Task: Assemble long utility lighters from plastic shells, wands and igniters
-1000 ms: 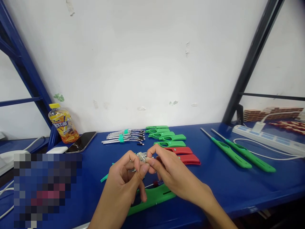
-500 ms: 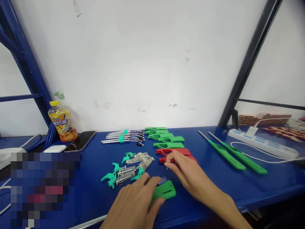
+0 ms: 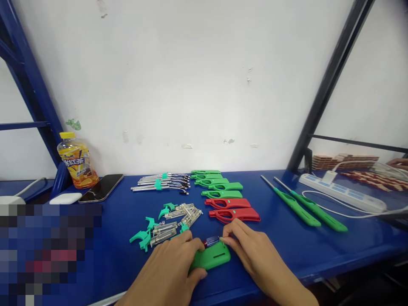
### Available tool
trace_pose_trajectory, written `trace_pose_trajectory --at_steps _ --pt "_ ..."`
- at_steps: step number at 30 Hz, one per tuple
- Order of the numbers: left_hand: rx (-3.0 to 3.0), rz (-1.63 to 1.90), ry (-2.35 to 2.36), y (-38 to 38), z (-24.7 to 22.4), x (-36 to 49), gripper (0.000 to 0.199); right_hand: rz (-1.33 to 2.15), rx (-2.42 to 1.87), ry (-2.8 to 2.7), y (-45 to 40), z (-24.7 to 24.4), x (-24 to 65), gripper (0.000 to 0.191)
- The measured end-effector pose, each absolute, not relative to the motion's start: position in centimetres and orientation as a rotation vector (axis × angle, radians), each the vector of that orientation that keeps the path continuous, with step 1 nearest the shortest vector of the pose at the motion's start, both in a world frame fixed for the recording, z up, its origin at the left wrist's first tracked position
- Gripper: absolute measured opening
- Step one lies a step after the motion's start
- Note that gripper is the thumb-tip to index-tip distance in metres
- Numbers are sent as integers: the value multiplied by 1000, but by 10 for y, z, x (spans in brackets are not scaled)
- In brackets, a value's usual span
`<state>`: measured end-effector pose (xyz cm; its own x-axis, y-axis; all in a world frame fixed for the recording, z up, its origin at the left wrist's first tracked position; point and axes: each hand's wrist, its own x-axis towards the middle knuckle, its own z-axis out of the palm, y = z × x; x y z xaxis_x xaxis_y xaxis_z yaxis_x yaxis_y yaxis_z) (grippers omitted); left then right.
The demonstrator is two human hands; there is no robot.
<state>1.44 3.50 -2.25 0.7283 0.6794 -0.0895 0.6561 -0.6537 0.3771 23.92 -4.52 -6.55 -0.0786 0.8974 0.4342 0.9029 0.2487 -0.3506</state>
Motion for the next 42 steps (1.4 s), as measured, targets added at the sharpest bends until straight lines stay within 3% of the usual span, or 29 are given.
trace_pose_trajectory --at_steps 18,26,42 --pt "2511 144 1015 34 -24 11 24 -89 -1589 -2025 -51 -68 241 33" --pt "2521 168 997 37 -24 11 25 -68 -1647 -2063 -62 -61 235 18" --pt "2512 134 997 34 -17 12 21 -77 -1635 -2127 -65 -61 235 27"
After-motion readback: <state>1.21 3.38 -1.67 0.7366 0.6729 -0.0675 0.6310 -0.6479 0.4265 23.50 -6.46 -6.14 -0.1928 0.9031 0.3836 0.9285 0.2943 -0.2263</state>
